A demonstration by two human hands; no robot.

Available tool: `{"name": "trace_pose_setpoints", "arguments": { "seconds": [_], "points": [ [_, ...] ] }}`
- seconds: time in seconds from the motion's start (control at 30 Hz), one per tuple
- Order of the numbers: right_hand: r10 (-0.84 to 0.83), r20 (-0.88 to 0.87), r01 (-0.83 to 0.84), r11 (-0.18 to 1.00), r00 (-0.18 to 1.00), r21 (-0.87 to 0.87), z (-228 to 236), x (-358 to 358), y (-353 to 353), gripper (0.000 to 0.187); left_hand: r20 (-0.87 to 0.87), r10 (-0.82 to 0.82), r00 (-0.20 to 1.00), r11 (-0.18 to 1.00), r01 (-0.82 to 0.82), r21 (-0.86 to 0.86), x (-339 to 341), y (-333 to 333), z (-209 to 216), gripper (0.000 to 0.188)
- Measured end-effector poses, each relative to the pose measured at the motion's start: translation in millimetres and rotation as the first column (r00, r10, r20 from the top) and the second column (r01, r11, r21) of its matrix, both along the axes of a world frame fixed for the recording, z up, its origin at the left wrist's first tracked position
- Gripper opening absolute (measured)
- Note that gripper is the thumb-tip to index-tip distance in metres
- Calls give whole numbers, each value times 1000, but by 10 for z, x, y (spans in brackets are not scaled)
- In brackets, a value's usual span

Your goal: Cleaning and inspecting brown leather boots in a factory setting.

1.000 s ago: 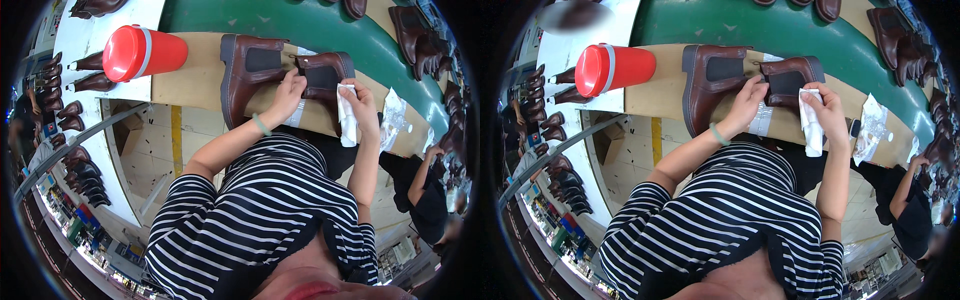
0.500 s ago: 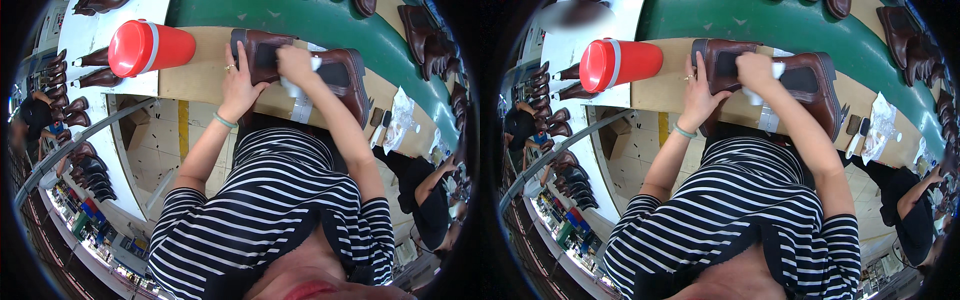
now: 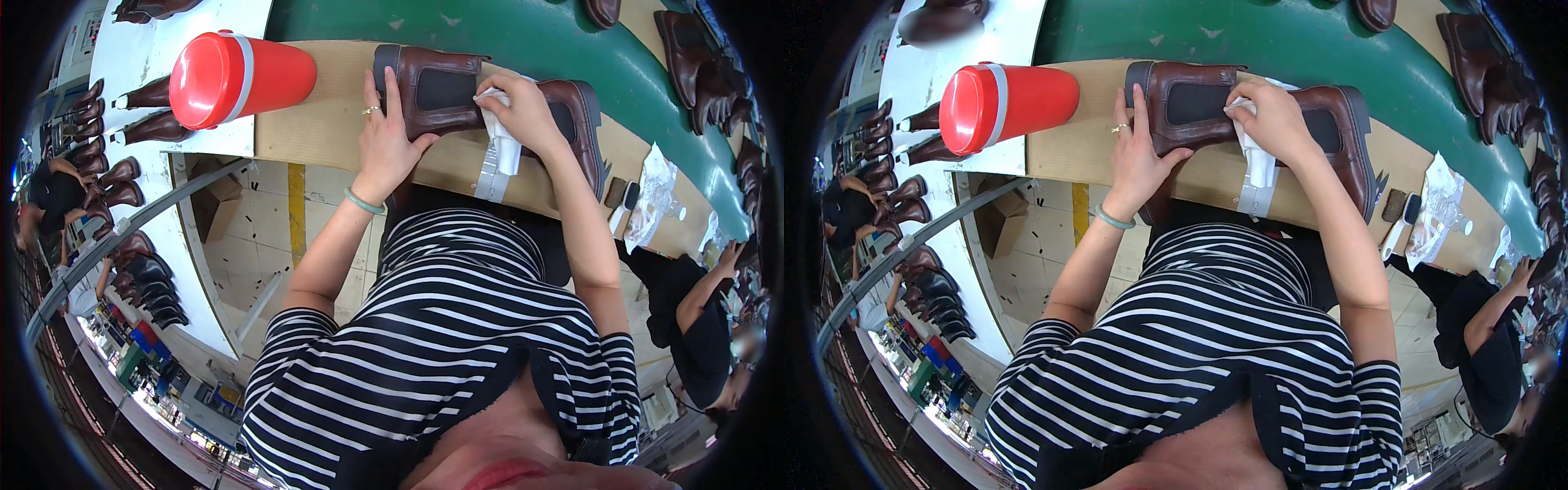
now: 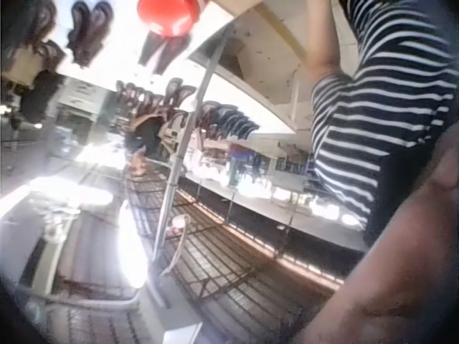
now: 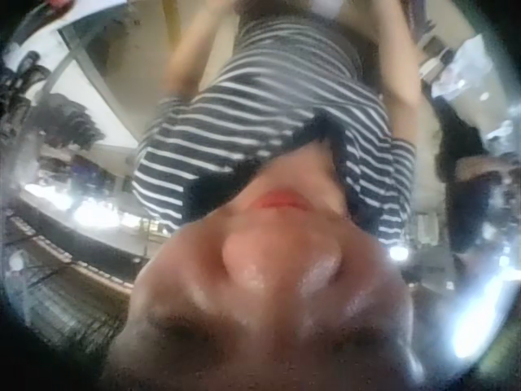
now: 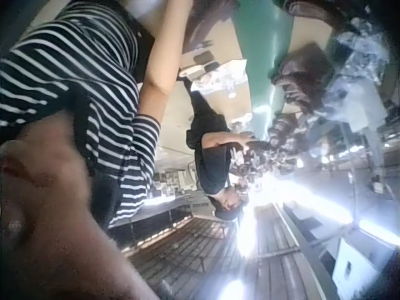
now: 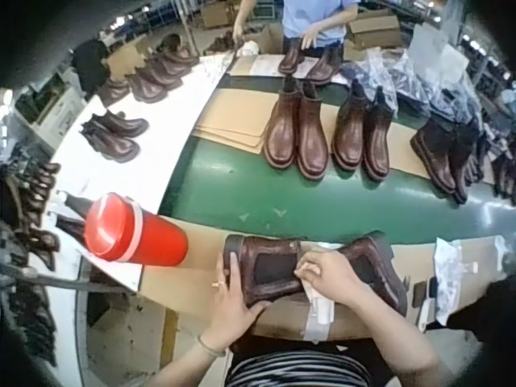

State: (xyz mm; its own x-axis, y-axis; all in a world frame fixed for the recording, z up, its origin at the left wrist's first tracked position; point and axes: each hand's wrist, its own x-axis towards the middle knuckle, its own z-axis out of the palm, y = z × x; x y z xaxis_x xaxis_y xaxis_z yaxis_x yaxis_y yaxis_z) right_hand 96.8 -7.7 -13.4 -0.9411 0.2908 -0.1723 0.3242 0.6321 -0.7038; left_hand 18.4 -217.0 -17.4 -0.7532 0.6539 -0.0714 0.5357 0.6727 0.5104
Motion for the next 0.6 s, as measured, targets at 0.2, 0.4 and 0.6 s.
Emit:
{"name": "trace_pose_setpoints", "arguments": {
  "seconds": [0.2,0.4,0.6],
  "points": [
    [385,-135,-343,903,913,258,-321,-318,-258,5,79,44,996,997,-39,-61,14,101,37,118],
    [424,109,-427,792,899,437,-330,-208,18,4,89,75,993,996,-71,-54,40,95,75,118],
    [444,-41,-401,841,895,363,-293,-271,-256,8,75,60,995,997,-57,-50,34,113,50,120]
  ]
}}
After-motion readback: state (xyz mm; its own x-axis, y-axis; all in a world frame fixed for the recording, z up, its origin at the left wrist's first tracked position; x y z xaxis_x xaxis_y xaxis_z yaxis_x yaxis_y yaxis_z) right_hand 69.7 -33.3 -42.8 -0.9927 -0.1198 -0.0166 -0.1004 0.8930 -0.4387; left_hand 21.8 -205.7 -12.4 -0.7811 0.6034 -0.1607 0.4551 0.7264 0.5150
